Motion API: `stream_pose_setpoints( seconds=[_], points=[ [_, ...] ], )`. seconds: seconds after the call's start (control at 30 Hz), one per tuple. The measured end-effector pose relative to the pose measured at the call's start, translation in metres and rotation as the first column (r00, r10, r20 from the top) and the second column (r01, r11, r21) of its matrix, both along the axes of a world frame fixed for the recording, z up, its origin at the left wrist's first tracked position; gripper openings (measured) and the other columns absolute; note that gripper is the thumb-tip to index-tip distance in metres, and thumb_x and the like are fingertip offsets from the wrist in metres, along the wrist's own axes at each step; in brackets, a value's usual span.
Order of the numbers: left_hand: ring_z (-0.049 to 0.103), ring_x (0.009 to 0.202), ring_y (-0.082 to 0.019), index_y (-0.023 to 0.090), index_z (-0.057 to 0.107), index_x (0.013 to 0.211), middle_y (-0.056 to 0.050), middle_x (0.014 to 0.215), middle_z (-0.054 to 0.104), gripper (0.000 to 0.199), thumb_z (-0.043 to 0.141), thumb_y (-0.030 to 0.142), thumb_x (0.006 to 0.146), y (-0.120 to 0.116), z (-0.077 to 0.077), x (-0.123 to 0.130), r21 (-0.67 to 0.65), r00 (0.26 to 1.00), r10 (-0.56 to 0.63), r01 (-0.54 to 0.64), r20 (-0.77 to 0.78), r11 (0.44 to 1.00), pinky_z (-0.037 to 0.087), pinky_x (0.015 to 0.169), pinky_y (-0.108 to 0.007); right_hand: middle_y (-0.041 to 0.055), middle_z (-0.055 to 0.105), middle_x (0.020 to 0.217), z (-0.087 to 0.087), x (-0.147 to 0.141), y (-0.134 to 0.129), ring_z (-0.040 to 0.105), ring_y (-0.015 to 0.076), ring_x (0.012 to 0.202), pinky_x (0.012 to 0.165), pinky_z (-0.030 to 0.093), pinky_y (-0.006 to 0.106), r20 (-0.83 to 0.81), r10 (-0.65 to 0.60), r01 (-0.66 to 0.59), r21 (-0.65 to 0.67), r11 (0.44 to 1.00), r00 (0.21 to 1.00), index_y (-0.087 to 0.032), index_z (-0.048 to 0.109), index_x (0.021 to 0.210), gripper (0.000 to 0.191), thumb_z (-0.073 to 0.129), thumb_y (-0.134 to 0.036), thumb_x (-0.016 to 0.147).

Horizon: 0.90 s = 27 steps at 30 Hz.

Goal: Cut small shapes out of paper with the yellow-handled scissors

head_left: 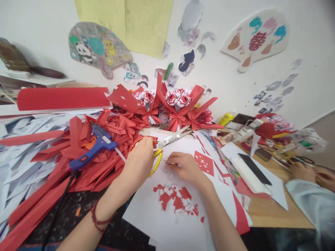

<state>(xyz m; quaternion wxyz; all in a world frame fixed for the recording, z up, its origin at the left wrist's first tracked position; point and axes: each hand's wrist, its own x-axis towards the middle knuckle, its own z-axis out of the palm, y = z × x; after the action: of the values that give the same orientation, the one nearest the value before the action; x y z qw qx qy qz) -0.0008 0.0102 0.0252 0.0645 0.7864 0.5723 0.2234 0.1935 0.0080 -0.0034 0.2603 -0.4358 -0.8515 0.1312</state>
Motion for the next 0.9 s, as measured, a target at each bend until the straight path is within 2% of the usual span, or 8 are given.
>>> stream_pose_setpoints(
  seconds=[0.1,0.23,0.33,0.4,0.5,0.57,0.73,0.9],
  points=[
    [0.056,0.086,-0.022,0.016,0.044,0.091,-0.009,0.095,0.057,0.006,0.040,0.020,0.089,0.000,-0.001,0.000,0.012,1.000,-0.008,0.008,0.006,1.000,0.042,0.071,-0.032,-0.0004,0.068,0.077,0.003,-0.001,-0.002,0.061,0.0121,0.068,0.063,0.043,0.024,-0.015,-0.023,0.023,0.038,0.999,1.000,-0.022,0.070,0.075,0.006,0.065,-0.020,0.078],
    [0.056,0.087,-0.022,0.016,0.044,0.091,-0.009,0.094,0.057,0.006,0.040,0.019,0.089,0.001,-0.004,0.000,0.045,1.000,-0.017,0.017,0.014,0.999,0.042,0.071,-0.032,-0.0012,0.061,0.062,0.011,-0.004,-0.007,0.052,0.0105,0.056,0.056,0.042,0.024,-0.116,0.016,-0.010,0.046,0.999,0.993,-0.019,0.064,0.062,0.018,0.068,-0.030,0.077],
    [0.056,0.090,-0.023,0.016,0.045,0.093,-0.009,0.096,0.057,0.007,0.040,0.019,0.089,0.001,-0.003,0.001,0.046,1.000,-0.004,0.004,-0.002,0.999,0.043,0.071,-0.032,0.0015,0.064,0.072,0.016,-0.005,-0.011,0.052,0.0112,0.058,0.056,0.045,0.026,-0.284,0.014,0.029,0.145,0.989,0.959,-0.020,0.068,0.076,0.007,0.065,-0.026,0.079],
    [0.056,0.091,-0.024,0.015,0.046,0.094,-0.010,0.098,0.056,0.008,0.040,0.019,0.089,0.000,-0.001,0.001,0.047,0.999,0.010,-0.008,-0.031,0.999,0.043,0.071,-0.032,0.0023,0.065,0.078,0.015,-0.003,-0.012,0.052,0.0117,0.058,0.056,0.046,0.026,-0.388,-0.047,0.174,0.300,0.938,0.921,-0.023,0.069,0.093,0.015,0.065,-0.021,0.078],
    [0.055,0.092,-0.024,0.015,0.046,0.095,-0.011,0.099,0.056,0.010,0.039,0.018,0.089,-0.001,0.001,0.002,0.045,0.997,0.022,-0.018,-0.078,0.999,0.044,0.070,-0.033,0.0014,0.064,0.076,0.012,0.002,-0.010,0.051,0.0128,0.057,0.056,0.045,0.027,-0.472,-0.171,0.418,0.489,0.766,0.865,-0.029,0.064,0.110,0.033,0.064,-0.017,0.079],
    [0.055,0.093,-0.024,0.015,0.047,0.095,-0.011,0.099,0.056,0.010,0.038,0.018,0.090,-0.002,0.001,0.003,0.035,0.995,0.017,-0.014,-0.097,0.999,0.044,0.070,-0.032,0.0025,0.066,0.079,0.009,0.004,-0.008,0.055,0.0142,0.060,0.058,0.046,0.028,-0.441,-0.221,0.456,0.547,0.702,0.870,-0.031,0.062,0.116,0.039,0.064,-0.018,0.080],
    [0.056,0.094,-0.024,0.015,0.047,0.096,-0.011,0.099,0.057,0.012,0.038,0.021,0.090,-0.002,-0.003,0.006,0.029,0.991,-0.004,0.008,-0.135,1.000,0.043,0.066,-0.030,0.0045,0.068,0.086,0.006,0.007,-0.004,0.063,0.0168,0.074,0.065,0.047,0.029,-0.300,-0.273,0.404,0.615,0.677,0.914,-0.030,0.069,0.107,0.028,0.065,-0.020,0.081],
    [0.057,0.089,-0.025,0.015,0.048,0.094,-0.011,0.096,0.057,0.012,0.039,0.021,0.090,-0.002,-0.005,0.007,0.046,0.980,0.018,-0.009,-0.198,0.999,0.040,0.058,-0.029,0.0033,0.067,0.080,0.006,0.007,-0.003,0.062,0.0156,0.070,0.063,0.047,0.028,-0.343,-0.250,0.418,0.612,0.671,0.905,-0.028,0.072,0.092,0.017,0.065,-0.017,0.080]
  ],
)
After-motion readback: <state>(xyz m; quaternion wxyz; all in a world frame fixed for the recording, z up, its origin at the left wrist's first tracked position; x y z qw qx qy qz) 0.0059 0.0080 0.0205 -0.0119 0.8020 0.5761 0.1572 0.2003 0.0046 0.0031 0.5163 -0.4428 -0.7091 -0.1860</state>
